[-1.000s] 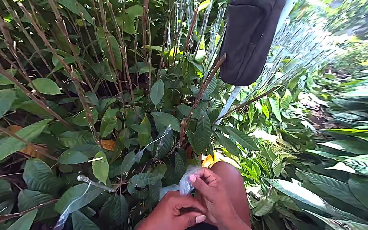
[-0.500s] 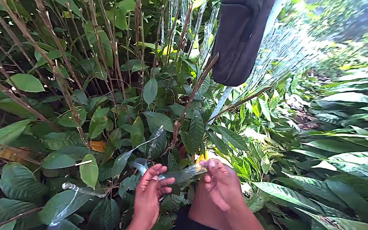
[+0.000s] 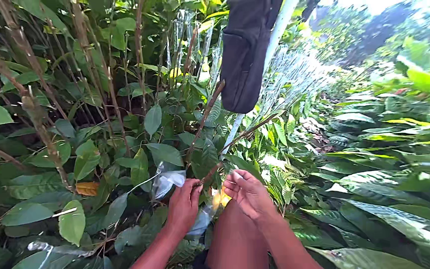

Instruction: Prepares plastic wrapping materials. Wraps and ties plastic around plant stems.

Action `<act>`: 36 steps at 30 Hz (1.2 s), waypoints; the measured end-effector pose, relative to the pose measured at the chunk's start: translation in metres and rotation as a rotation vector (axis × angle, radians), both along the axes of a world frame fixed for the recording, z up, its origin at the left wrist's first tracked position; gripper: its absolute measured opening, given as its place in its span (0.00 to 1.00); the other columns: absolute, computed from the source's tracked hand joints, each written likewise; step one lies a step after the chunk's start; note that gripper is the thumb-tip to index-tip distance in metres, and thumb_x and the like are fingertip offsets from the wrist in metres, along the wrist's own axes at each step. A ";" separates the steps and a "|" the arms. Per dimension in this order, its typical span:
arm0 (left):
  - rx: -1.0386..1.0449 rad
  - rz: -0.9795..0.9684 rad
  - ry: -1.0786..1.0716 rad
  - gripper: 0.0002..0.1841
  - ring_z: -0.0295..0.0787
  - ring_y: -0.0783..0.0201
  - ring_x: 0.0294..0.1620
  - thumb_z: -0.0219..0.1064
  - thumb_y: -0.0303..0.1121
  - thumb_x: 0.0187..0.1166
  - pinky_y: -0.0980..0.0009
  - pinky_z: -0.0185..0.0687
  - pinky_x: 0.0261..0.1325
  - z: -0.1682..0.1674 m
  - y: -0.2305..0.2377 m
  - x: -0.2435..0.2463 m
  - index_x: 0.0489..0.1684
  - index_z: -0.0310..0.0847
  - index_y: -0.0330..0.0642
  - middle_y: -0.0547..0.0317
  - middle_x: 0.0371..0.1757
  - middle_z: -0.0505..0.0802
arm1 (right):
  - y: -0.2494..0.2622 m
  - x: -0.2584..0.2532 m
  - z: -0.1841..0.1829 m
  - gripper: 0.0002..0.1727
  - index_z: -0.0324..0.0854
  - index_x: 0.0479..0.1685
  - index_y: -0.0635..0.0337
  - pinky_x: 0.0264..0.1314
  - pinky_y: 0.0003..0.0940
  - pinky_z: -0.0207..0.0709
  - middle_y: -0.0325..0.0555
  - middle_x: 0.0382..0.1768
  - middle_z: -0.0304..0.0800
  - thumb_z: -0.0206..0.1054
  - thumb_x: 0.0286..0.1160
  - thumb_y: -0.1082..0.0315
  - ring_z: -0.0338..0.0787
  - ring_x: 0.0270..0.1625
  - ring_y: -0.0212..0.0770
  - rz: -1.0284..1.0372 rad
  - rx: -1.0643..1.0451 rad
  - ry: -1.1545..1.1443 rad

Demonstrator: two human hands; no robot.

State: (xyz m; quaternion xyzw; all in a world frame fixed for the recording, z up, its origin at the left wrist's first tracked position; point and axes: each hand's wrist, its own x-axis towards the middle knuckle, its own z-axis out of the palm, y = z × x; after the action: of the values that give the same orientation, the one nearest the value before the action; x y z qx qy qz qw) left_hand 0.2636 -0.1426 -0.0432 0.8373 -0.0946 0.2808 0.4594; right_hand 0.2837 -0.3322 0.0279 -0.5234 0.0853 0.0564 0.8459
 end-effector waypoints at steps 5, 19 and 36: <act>-0.146 -0.228 0.136 0.11 0.93 0.67 0.43 0.68 0.34 0.82 0.66 0.90 0.54 -0.010 0.001 0.014 0.54 0.89 0.39 0.57 0.45 0.95 | 0.010 0.027 -0.013 0.10 0.84 0.51 0.68 0.38 0.30 0.90 0.42 0.33 0.92 0.62 0.86 0.70 0.92 0.30 0.34 0.206 -0.683 -0.244; -0.666 -0.612 0.576 0.07 0.95 0.63 0.34 0.69 0.23 0.79 0.66 0.95 0.44 0.002 0.020 0.036 0.48 0.77 0.33 0.55 0.41 0.94 | 0.004 0.034 -0.011 0.13 0.83 0.59 0.63 0.58 0.32 0.88 0.42 0.49 0.97 0.66 0.78 0.71 0.96 0.50 0.31 0.535 -1.187 -0.785; -0.100 -0.294 0.292 0.12 0.92 0.65 0.41 0.63 0.36 0.86 0.64 0.87 0.55 0.011 0.030 0.008 0.52 0.90 0.40 0.57 0.40 0.95 | 0.005 -0.062 0.045 0.23 0.84 0.71 0.53 0.32 0.44 0.84 0.45 0.29 0.90 0.69 0.76 0.68 0.87 0.26 0.41 0.934 -1.259 -0.669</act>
State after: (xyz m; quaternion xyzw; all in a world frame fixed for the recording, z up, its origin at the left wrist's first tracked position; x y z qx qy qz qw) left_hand 0.2715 -0.1128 -0.0327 0.8225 -0.1343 0.0907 0.5452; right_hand 0.2217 -0.3276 0.0732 -0.8668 -0.3784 0.1841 0.2675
